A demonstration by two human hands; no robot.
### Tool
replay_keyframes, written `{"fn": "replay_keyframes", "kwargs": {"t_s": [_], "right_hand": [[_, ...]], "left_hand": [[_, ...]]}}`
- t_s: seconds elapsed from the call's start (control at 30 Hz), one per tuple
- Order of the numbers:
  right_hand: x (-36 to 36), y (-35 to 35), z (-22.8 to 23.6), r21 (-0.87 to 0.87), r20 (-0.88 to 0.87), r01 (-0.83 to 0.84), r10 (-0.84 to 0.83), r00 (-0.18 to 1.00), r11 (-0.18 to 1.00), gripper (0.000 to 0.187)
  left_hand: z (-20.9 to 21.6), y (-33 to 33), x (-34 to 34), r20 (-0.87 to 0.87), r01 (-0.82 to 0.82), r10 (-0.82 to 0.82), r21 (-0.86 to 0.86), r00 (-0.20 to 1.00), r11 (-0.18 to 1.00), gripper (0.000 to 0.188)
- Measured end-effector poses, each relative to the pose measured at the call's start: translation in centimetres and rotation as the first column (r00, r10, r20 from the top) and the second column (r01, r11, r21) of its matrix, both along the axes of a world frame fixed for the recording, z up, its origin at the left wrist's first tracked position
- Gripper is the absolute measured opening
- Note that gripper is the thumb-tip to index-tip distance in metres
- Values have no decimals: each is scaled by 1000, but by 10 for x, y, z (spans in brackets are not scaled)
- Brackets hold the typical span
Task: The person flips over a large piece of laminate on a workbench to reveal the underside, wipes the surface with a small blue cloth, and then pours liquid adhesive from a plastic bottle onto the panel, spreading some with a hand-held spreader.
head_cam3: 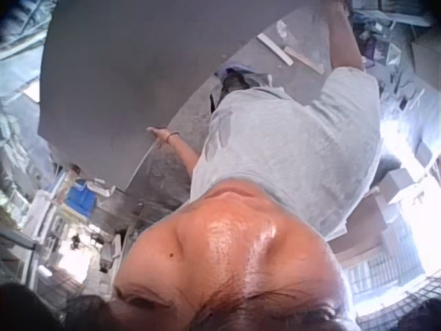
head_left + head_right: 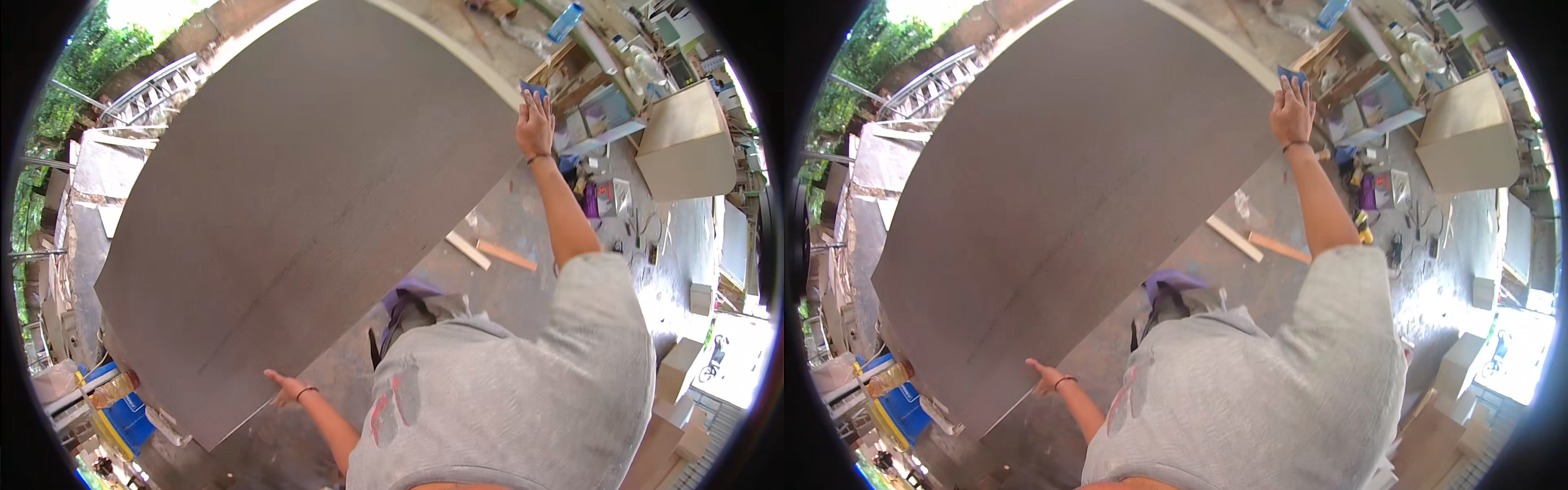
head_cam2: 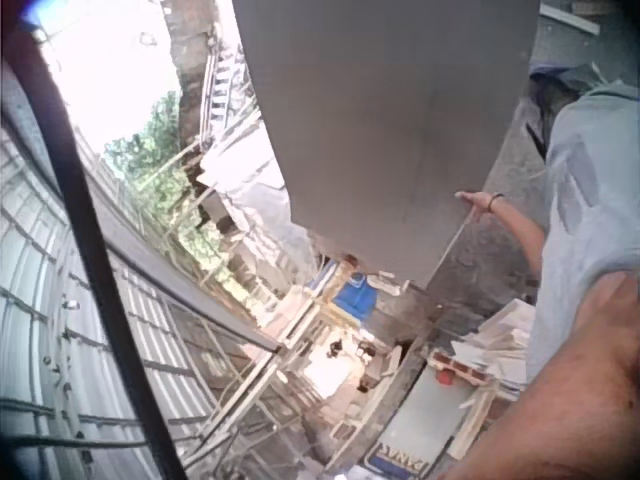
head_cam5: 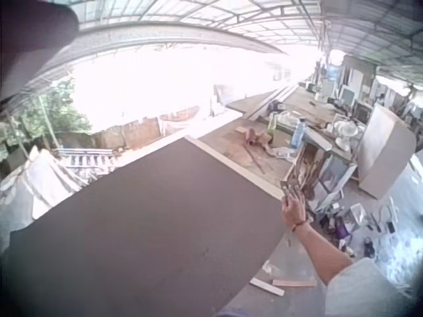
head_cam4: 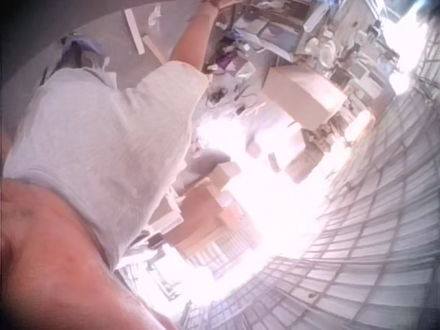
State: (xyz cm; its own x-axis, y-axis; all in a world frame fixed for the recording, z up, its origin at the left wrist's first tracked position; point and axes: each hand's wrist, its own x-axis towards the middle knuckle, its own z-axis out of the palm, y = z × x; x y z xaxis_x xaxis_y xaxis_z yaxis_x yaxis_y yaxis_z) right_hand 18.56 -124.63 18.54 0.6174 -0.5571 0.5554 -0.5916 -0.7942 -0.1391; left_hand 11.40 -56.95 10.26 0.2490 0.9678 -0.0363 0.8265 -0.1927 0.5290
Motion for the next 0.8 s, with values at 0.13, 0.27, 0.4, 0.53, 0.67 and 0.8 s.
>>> {"fn": "replay_keyframes", "kwargs": {"t_s": [0.13, 0.27, 0.4, 0.53, 0.67, 0.8], "right_hand": [[-20, 53, 26, 107, 301, -469, 420, 856, 877, 41], [-21, 157, 13, 277, 125, -599, 590, 798, 751, 41], [-30, 212, 6, 405, 100, -722, 758, 645, 561, 39], [-29, 249, -4, 382, -9, -836, 906, 423, 394, 39], [-12, 264, -38, 483, -101, -844, 972, 213, 235, 42], [-5, 234, -61, 427, -12, -875, 969, 246, 227, 40]], "left_hand": [[22, -42, 2, -385, 523, -399, 304, 832, 796, 104], [32, -106, 28, -568, 845, -692, 13, 446, 535, 93], [38, -134, 31, -610, 865, -691, -17, 388, 501, 91], [35, -159, 30, -570, 888, -717, 49, 401, 458, 90], [30, -190, 33, -599, 896, -697, 81, 394, 437, 89], [24, -206, 31, -616, 909, -695, 86, 370, 407, 88]]}}
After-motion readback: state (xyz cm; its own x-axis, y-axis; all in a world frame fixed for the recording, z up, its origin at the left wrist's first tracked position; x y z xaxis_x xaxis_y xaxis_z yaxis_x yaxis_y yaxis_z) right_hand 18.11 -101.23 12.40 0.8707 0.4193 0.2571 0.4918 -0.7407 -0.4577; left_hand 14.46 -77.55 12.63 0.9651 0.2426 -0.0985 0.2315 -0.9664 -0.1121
